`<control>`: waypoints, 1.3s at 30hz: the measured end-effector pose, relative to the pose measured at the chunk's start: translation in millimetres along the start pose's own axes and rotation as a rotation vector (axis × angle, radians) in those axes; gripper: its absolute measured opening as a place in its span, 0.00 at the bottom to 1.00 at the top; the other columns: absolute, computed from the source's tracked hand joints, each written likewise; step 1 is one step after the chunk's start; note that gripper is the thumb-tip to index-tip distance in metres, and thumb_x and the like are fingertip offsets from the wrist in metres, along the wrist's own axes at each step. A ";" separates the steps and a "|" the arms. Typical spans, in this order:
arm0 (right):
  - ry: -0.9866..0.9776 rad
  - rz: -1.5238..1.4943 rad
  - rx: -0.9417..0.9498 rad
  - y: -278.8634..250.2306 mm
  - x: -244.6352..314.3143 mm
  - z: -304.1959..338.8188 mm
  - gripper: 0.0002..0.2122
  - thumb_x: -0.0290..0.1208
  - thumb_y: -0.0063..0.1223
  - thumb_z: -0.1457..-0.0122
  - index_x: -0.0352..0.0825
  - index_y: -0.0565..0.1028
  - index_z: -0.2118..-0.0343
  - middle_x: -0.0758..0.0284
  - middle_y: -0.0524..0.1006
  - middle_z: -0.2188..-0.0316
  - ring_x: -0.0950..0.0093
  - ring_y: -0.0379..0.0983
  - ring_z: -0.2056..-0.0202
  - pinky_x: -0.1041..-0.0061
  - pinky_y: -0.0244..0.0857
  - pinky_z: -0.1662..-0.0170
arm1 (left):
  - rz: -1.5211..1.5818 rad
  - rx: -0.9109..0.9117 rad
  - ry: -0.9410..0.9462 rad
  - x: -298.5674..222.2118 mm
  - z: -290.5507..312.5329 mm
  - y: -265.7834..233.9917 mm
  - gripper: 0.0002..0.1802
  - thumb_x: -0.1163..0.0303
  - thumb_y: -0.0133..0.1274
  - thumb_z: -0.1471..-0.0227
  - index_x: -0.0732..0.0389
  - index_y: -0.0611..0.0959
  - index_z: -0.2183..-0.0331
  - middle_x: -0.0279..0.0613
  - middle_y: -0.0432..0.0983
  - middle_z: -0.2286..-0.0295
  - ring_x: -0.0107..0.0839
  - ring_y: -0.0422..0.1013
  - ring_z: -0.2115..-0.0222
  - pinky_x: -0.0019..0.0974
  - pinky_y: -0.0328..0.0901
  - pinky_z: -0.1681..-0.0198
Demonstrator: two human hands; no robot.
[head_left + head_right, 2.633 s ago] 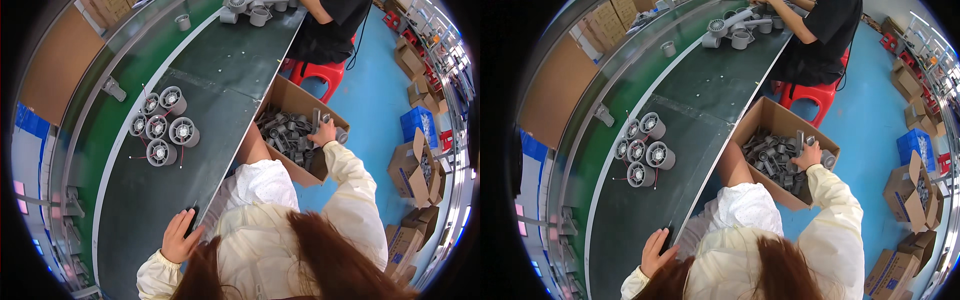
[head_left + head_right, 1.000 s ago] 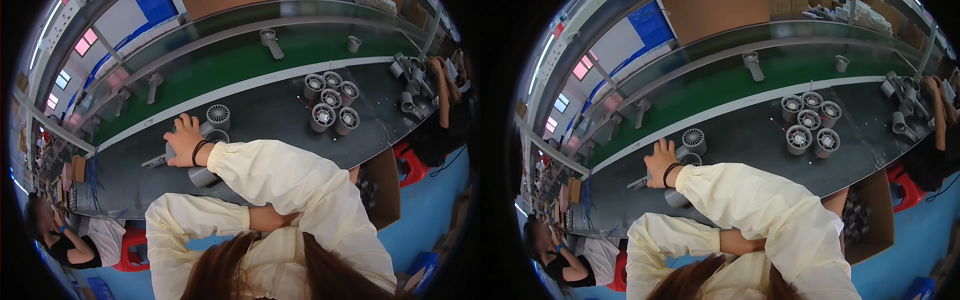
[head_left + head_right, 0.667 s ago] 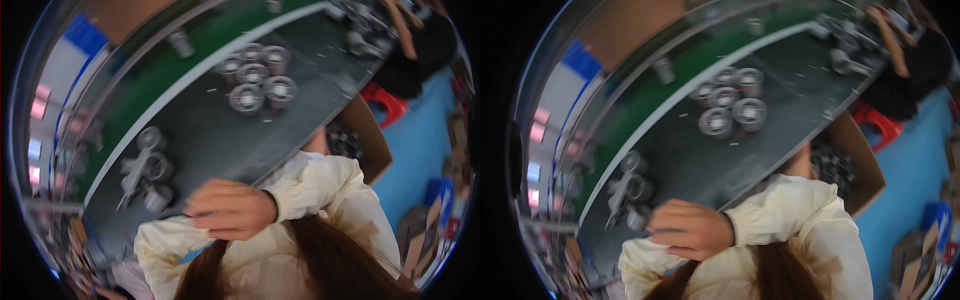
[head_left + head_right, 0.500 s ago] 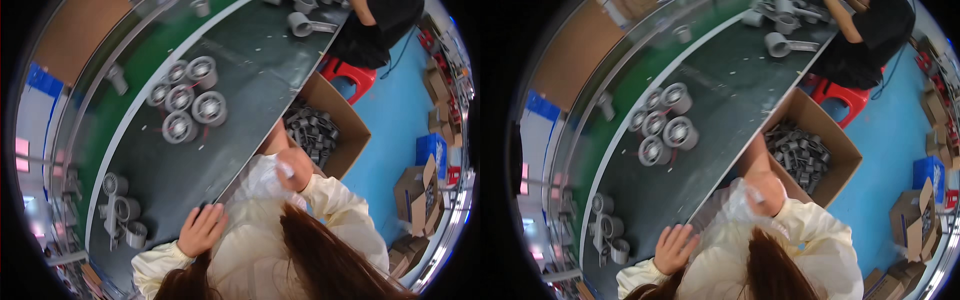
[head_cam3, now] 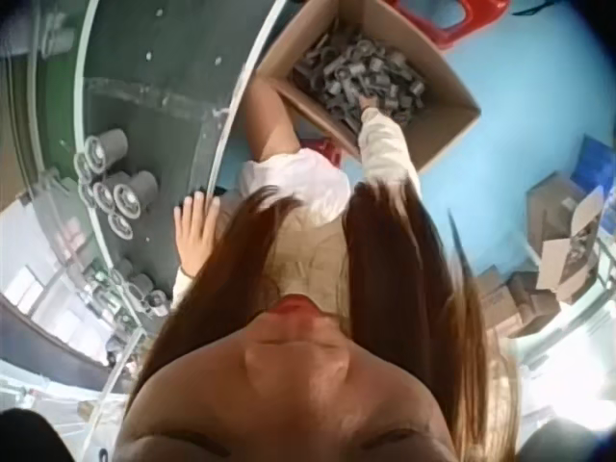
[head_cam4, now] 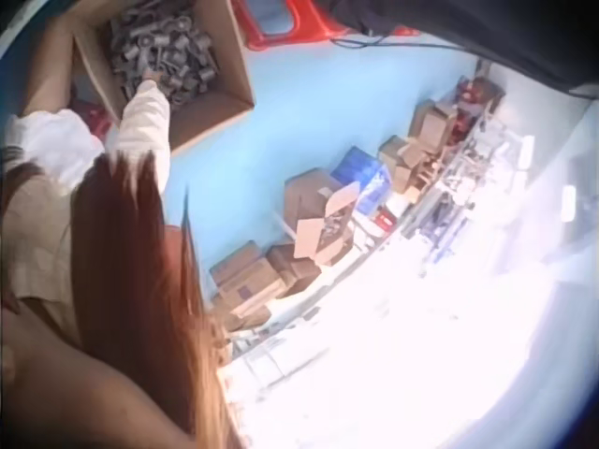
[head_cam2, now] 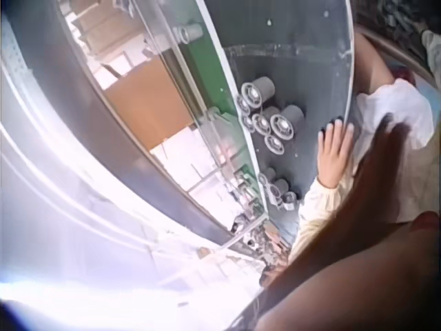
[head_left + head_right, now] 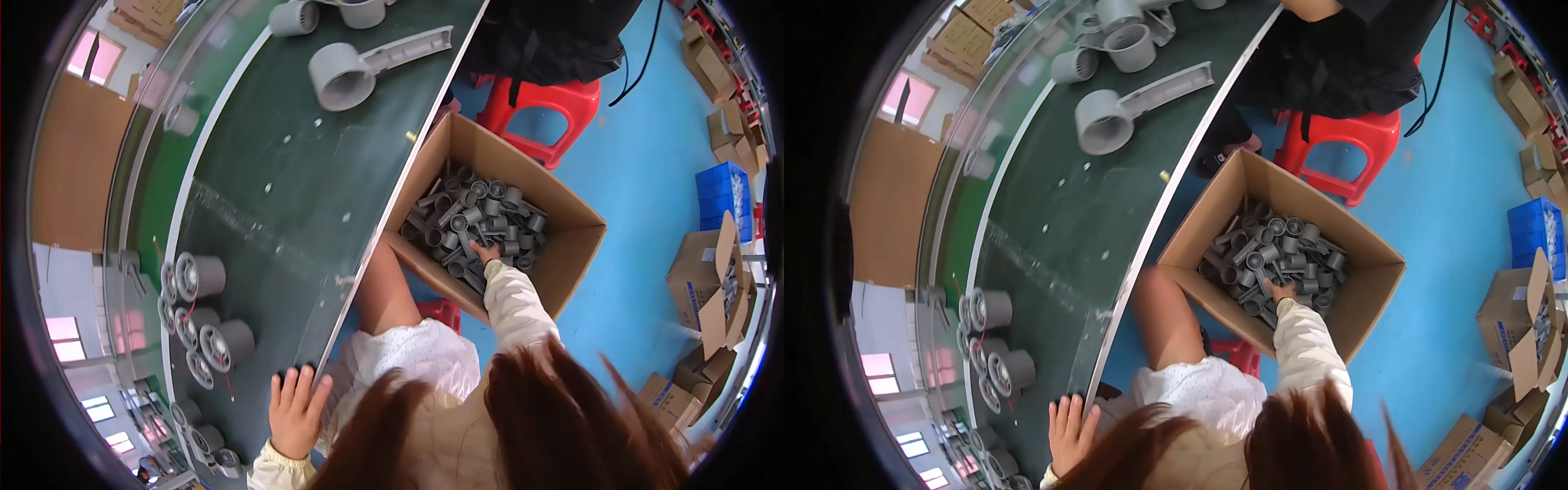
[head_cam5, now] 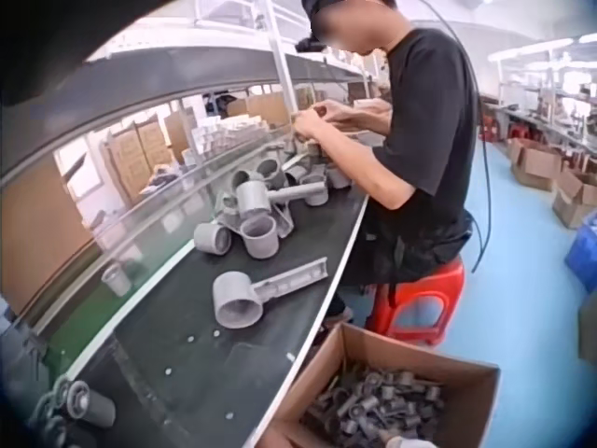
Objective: Assembling handheld fan motor units into plastic housings and routing the internal wiring.
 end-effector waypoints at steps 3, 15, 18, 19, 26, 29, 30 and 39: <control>0.077 -0.011 -0.018 27.8 2.5 -24.7 0.64 0.73 0.62 0.72 0.34 0.50 0.35 0.51 0.53 0.36 0.51 0.46 0.35 0.57 0.40 0.34 | -0.039 0.086 0.019 -3.4 -5.8 11.0 0.24 0.74 0.49 0.50 0.47 0.79 0.50 0.45 0.64 0.44 0.48 0.60 0.43 0.55 0.52 0.40; 0.106 0.175 -0.322 71.2 83.6 -44.1 0.75 0.81 0.57 0.86 0.29 0.45 0.35 0.45 0.58 0.40 0.51 0.55 0.39 0.56 0.47 0.37 | -0.453 0.455 0.602 -29.5 19.0 28.4 0.23 0.60 0.47 0.47 0.55 0.78 0.50 0.53 0.69 0.55 0.54 0.67 0.55 0.58 0.63 0.54; 0.123 0.264 -0.530 77.7 93.4 -42.5 0.76 0.81 0.56 0.90 0.27 0.47 0.36 0.47 0.64 0.45 0.50 0.58 0.42 0.55 0.50 0.39 | -0.626 0.488 0.788 -33.5 43.2 45.7 0.22 0.62 0.46 0.48 0.58 0.78 0.52 0.53 0.70 0.55 0.54 0.67 0.55 0.58 0.64 0.55; 0.145 0.304 -0.514 77.3 90.0 -48.1 0.72 0.79 0.58 0.85 0.29 0.50 0.37 0.48 0.64 0.44 0.51 0.58 0.42 0.53 0.51 0.41 | -0.278 0.262 0.414 -28.7 26.9 29.7 0.22 0.63 0.46 0.48 0.60 0.77 0.52 0.52 0.70 0.54 0.54 0.67 0.54 0.58 0.64 0.55; 0.065 0.382 -0.097 77.4 99.2 -52.3 0.56 0.57 0.71 0.73 0.33 0.55 0.40 0.53 0.64 0.44 0.55 0.56 0.40 0.60 0.47 0.37 | 0.093 0.237 0.024 -0.5 40.0 26.0 0.23 0.64 0.44 0.47 0.60 0.76 0.50 0.49 0.69 0.51 0.53 0.67 0.51 0.59 0.63 0.54; 0.016 0.417 -0.009 64.5 89.7 -51.7 0.54 0.57 0.70 0.69 0.34 0.55 0.40 0.52 0.60 0.42 0.54 0.54 0.39 0.57 0.47 0.37 | 0.155 0.178 0.025 1.9 37.8 23.2 0.24 0.63 0.44 0.46 0.60 0.75 0.48 0.49 0.68 0.50 0.53 0.66 0.50 0.58 0.62 0.52; -0.010 0.466 0.032 63.0 84.4 -53.7 0.54 0.57 0.69 0.68 0.34 0.55 0.39 0.51 0.58 0.40 0.54 0.54 0.39 0.56 0.48 0.37 | 0.153 0.165 0.039 0.7 34.3 22.4 0.25 0.63 0.44 0.46 0.59 0.75 0.48 0.49 0.68 0.50 0.53 0.65 0.50 0.58 0.62 0.51; -0.347 0.620 -0.039 51.1 64.5 -42.9 0.39 0.46 0.75 0.71 0.29 0.70 0.55 0.49 0.78 0.62 0.53 0.76 0.59 0.61 0.70 0.54 | 0.218 0.223 -0.008 -0.7 22.2 21.7 0.25 0.62 0.44 0.47 0.61 0.75 0.49 0.50 0.66 0.48 0.53 0.64 0.48 0.56 0.60 0.48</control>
Point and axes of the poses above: each hand's wrist, its own z-axis away from the middle knuckle, its own y-axis out of the palm, x = y × z, the point moved 9 cm from there along -z, towards the middle knuckle
